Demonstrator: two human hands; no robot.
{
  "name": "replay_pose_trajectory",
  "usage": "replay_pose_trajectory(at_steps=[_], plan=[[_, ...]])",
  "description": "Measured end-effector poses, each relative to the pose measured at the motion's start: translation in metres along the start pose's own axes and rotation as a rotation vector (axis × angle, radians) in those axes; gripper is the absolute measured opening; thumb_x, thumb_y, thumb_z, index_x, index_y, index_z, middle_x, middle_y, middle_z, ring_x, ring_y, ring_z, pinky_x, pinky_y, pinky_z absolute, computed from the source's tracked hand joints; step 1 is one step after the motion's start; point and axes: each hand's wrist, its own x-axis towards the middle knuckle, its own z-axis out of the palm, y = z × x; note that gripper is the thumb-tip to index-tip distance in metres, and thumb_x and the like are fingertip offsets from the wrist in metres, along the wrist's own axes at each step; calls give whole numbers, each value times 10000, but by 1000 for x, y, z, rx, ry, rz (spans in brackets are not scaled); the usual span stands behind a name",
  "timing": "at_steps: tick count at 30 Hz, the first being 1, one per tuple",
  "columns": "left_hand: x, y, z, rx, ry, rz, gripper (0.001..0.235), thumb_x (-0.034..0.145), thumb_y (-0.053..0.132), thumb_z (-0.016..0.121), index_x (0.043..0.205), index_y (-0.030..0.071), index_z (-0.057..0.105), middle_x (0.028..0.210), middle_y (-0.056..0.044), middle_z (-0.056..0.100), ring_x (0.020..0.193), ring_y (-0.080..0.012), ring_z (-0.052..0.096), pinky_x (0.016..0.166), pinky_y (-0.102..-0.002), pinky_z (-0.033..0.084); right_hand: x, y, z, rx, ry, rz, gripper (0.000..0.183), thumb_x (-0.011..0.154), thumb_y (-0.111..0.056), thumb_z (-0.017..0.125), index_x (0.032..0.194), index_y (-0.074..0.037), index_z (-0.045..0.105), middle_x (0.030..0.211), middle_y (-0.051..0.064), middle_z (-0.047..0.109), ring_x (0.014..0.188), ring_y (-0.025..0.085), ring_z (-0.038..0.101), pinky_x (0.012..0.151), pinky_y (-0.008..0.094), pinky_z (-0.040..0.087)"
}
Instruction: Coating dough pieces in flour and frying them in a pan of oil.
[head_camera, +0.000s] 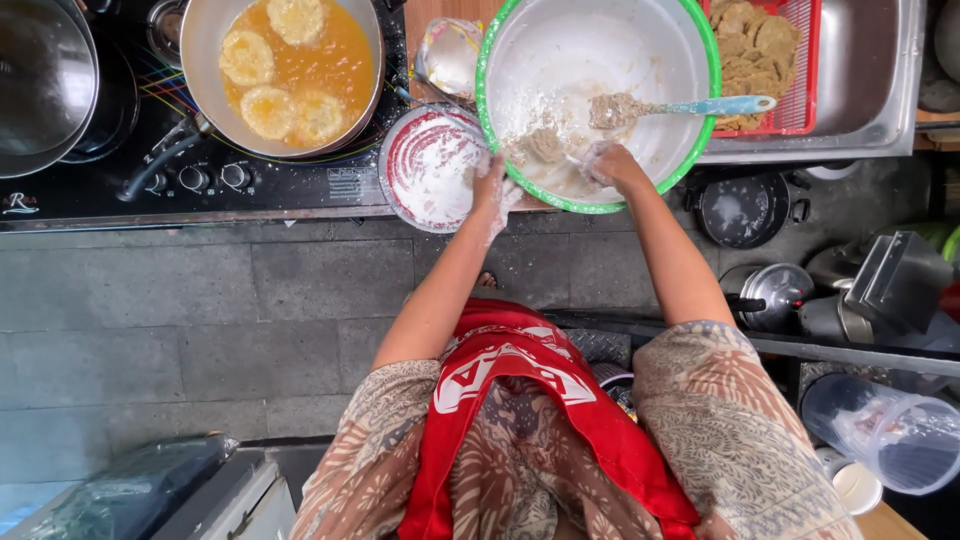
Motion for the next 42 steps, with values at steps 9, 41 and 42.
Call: replay_pose_trajectory(at_steps=[9, 41, 42], plan=[[24, 53, -86, -178, 482, 411, 396, 860, 146, 797, 1228, 34, 702, 1184, -184, 707, 1073, -272, 684, 959, -413, 568, 49, 49, 40, -649, 178, 235, 429, 814, -457, 750, 1036, -93, 795, 995, 190, 744, 1052, 412, 713, 930, 501, 563], [90, 31, -208, 201, 98, -95, 661, 931, 411, 716, 1529, 328, 447, 1469, -144, 557, 1224, -367, 635, 844, -641, 562, 28, -184, 219, -616, 463, -298, 325, 991, -186, 579, 1282, -43, 560, 1170, 223, 529, 1148, 412, 514, 987, 480, 418], [88, 32, -208, 211, 92, -104, 664, 938, 418, 702, 1538, 332, 433, 1495, -148, 536, 1264, -376, 611, 859, -646, 552, 20, -204, 211, -549, 345, -143, 696, 884, -197, 774, 1478, 3, 472, 1371, 340, 510, 1340, 517, 472, 1149, 530, 379]])
